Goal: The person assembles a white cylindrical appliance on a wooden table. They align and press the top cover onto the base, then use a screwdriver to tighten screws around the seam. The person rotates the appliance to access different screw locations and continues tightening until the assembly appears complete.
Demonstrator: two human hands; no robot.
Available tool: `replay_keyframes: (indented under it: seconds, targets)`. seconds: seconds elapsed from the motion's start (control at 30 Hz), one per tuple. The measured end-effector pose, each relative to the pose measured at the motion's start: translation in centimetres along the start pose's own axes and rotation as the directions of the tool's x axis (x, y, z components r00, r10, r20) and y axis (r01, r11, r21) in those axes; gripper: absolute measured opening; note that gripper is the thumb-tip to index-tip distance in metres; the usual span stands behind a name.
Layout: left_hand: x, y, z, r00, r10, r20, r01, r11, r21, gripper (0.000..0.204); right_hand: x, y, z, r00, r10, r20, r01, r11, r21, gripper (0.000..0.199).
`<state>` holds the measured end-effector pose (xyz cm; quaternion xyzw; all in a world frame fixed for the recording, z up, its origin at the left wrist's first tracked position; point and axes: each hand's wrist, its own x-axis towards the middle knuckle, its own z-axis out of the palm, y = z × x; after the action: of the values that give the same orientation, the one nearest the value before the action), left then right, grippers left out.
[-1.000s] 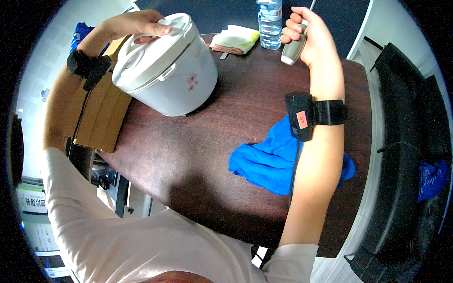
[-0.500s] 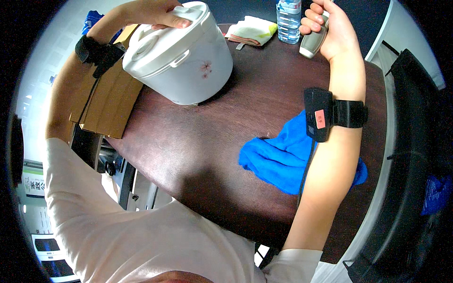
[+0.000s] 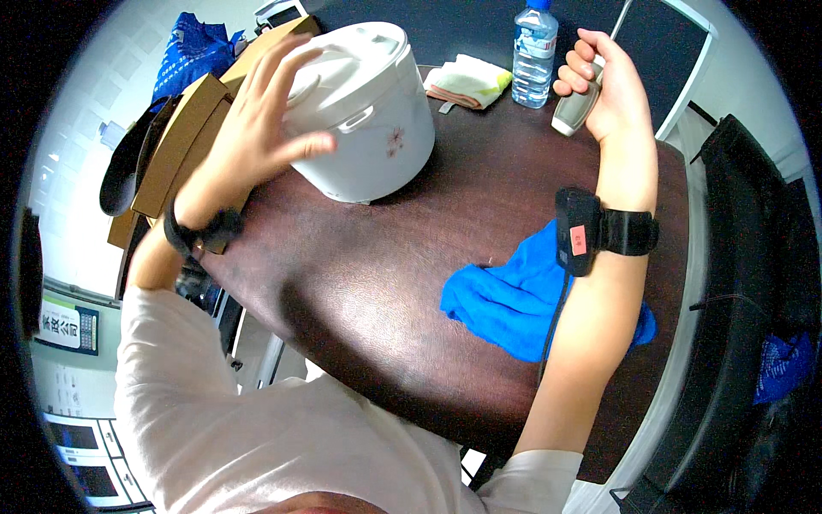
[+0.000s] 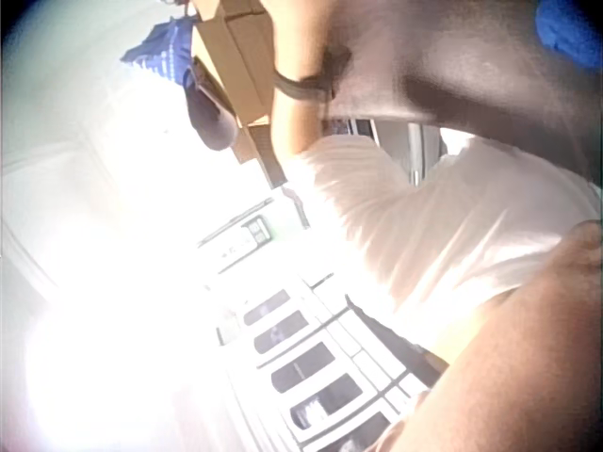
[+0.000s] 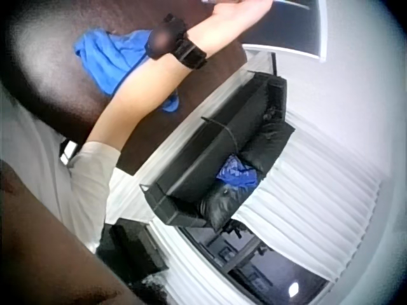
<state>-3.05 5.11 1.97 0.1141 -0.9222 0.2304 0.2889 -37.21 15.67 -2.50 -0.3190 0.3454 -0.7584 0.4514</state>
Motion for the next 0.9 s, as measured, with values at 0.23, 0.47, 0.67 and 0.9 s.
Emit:
replay_keyframes:
  seconds: [0.23, 0.47, 0.67, 0.9]
  targets:
    - [-4.2, 1.0, 2.6, 0.982, -0.105, -0.154, 0.112, 0.993, 0.041, 0.083, -0.8, 0.9, 4.7, 0.984, -0.076, 0.161, 0.083, 0.996, -0.042, 0.032]
    - [-3.9, 1.1, 3.8, 0.958, -0.150, -0.246, 0.152, 0.988, -0.010, 0.072, -1.8, 2.7, 12.5, 0.910, -0.111, 0.399, 0.151, 0.986, -0.071, 0.035]
    - [-4.0, 1.1, 3.7, 0.954, -0.162, -0.252, 0.169, 0.986, 0.004, 0.068, -0.9, 3.1, 20.4, 0.894, -0.199, 0.400, 0.269, 0.955, -0.126, 0.036]
    - [-3.8, 2.0, 4.5, 0.937, -0.121, -0.327, 0.137, 0.990, 0.027, 0.058, 1.1, 5.3, 20.5, 0.953, 0.021, 0.303, 0.032, 0.985, -0.168, 0.035]
